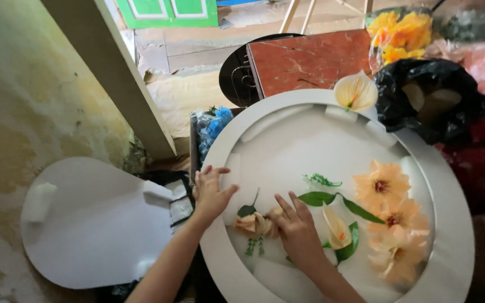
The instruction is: The person arranges artificial flowers and leaves on a white circular board. They use shears to trim stems and place various flowers, including roses and dahlia-like blooms, onto the board.
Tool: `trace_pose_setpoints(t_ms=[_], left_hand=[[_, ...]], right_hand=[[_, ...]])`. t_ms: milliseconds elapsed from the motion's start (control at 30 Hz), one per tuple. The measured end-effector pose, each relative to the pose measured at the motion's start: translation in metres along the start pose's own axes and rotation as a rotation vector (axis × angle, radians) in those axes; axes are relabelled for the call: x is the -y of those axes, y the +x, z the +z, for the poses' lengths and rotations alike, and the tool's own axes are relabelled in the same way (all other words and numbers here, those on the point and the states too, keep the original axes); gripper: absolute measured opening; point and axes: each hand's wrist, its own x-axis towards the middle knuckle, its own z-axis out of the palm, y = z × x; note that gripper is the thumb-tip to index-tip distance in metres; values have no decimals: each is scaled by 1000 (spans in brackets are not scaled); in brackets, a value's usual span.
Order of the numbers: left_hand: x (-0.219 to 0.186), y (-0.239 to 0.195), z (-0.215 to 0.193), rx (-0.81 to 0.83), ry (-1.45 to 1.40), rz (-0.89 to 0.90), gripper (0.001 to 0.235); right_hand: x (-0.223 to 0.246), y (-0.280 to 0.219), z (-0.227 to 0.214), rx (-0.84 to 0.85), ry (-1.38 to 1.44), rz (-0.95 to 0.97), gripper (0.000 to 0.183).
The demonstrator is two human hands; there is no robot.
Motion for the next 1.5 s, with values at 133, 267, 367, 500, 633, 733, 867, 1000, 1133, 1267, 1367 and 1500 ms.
trace_pose_setpoints(t_ms=[133, 267, 367, 500, 633, 733, 867, 1000, 1133, 1267, 1367, 1500], left_hand=[[-46, -52, -31, 330, 6, 111, 60], [-74, -84, -46, 715, 428, 298, 88], [-45, -67, -17, 633, 546, 350, 78], [-44, -61, -16, 523, 302, 417, 66], [-59, -76, -23, 599, -83, 451, 65], [-50, -75, -2, 421, -156, 570, 29], [-41, -73, 17, 177, -42, 803, 15], [-30, -66, 34, 137, 16, 826, 8], [-34, -70, 33, 193, 115, 809, 14], [-30, -74, 44, 215, -1, 822, 13], [-31, -77, 47, 231, -32, 842, 13], [-36, -62, 21, 126, -56, 931, 15]], right_hand=[[-12, -13, -13, -92, 88, 24, 29], [1, -7, -41, -102, 422, 600, 18], [-3, -5, -41, -131, 769, 831, 26], [2, 6, -40, -221, 1361, 1039, 24], [-1, 1, -33, -241, 1410, 998, 21], [8, 4, -39, -245, 1297, 1009, 17], [11, 2, -44, -100, 1173, 986, 32], [-14, -24, -14, -34, 1184, 726, 31], [-1, -13, -22, -85, 1193, 601, 26], [3, -16, -23, -166, 1136, 613, 15], [4, -18, -23, -226, 1102, 626, 8], [9, -3, -38, -417, 1523, 410, 21]])
